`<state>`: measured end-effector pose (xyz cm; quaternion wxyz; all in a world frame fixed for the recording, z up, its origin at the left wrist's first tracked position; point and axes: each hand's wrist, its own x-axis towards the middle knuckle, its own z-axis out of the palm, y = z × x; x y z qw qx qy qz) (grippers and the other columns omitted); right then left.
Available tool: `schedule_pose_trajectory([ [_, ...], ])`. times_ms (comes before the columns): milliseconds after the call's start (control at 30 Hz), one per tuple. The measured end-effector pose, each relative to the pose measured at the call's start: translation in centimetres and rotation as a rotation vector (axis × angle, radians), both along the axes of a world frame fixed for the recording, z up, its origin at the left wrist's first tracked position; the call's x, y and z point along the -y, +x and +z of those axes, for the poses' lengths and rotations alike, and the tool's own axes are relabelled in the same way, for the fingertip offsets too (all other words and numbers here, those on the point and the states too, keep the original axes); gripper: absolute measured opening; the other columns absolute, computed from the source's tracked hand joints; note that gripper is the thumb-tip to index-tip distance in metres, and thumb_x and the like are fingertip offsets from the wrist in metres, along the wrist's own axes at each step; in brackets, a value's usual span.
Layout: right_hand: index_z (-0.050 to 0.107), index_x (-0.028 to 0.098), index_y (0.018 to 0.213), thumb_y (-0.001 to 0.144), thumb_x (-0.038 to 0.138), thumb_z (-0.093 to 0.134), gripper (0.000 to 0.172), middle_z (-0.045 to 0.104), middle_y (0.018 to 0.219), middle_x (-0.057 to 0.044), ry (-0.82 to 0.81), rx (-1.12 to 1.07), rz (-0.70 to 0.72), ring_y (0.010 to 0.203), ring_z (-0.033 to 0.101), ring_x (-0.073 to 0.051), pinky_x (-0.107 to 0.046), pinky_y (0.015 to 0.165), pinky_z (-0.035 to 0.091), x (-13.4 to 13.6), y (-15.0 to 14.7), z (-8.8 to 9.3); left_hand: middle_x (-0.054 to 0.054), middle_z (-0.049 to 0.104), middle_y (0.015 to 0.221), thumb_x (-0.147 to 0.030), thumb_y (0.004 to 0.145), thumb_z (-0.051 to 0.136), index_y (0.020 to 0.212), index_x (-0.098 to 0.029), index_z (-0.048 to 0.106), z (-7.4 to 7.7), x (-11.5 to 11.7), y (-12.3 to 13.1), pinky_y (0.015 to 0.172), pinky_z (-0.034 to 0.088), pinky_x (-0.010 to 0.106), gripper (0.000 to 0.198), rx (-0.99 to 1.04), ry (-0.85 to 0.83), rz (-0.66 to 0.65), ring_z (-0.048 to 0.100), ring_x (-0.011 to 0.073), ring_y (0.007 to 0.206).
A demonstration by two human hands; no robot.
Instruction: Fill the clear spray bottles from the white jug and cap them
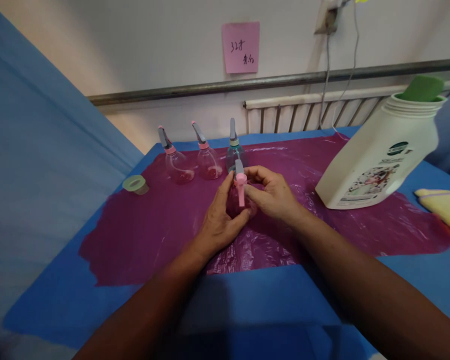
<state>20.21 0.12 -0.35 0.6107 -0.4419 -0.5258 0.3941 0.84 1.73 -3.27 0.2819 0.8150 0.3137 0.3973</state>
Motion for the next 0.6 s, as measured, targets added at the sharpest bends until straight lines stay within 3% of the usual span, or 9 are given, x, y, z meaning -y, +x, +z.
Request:
schedule_pose_trajectory([
  [200, 0.066, 0.028, 0.096, 0.072, 0.05, 0.108, 0.053, 0.081, 0.092, 0.002, 0.009, -0.108, -0.086, 0.085, 0.075, -0.018, -0.038, 0.087, 0.063, -1.2, -1.4, -1.0, 0.011, 0.062, 0.172, -0.025, 0.102, 0.083, 0.183, -0.04, 0.034, -0.6, -0.4, 0.1, 0.133, 0.054, 0.064, 0.096, 0.045, 0.103, -0.03, 0.064, 0.0361, 0.158],
  [400, 0.065, 0.029, 0.101, 0.073, 0.052, 0.108, 0.056, 0.082, 0.098, -0.001, -0.002, -0.097, -0.061, 0.092, 0.077, -0.021, -0.043, 0.093, 0.064, -1.1, -1.5, -1.0, 0.011, 0.065, 0.169, -0.022, 0.102, 0.083, 0.179, -0.036, 0.038, -0.3, -0.5, 0.2, 0.13, 0.057, 0.061, 0.091, 0.049, 0.143, -0.016, 0.067, 0.0343, 0.153],
  [500, 0.068, 0.03, 0.124, 0.079, 0.052, 0.105, 0.062, 0.085, 0.124, -0.006, 0.067, -0.092, -0.017, 0.114, 0.081, -0.026, -0.05, 0.109, 0.064, -0.9, -1.1, -1.1, 0.012, 0.064, 0.17, -0.024, 0.101, 0.082, 0.176, -0.035, 0.04, -0.3, -0.4, 0.2, 0.129, 0.057, 0.061, 0.087, 0.032, 0.127, -0.006, 0.066, 0.0347, 0.154],
  [600, 0.056, 0.036, 0.156, 0.089, 0.052, 0.097, 0.08, 0.081, 0.146, -0.009, 0.154, -0.122, 0.042, 0.134, 0.077, -0.028, -0.055, 0.123, 0.06, -0.7, -0.7, -1.3, 0.013, 0.061, 0.172, -0.027, 0.101, 0.083, 0.176, -0.035, 0.04, -0.5, -0.3, 0.1, 0.13, 0.056, 0.064, 0.087, 0.025, 0.091, 0.016, 0.065, 0.0366, 0.155],
])
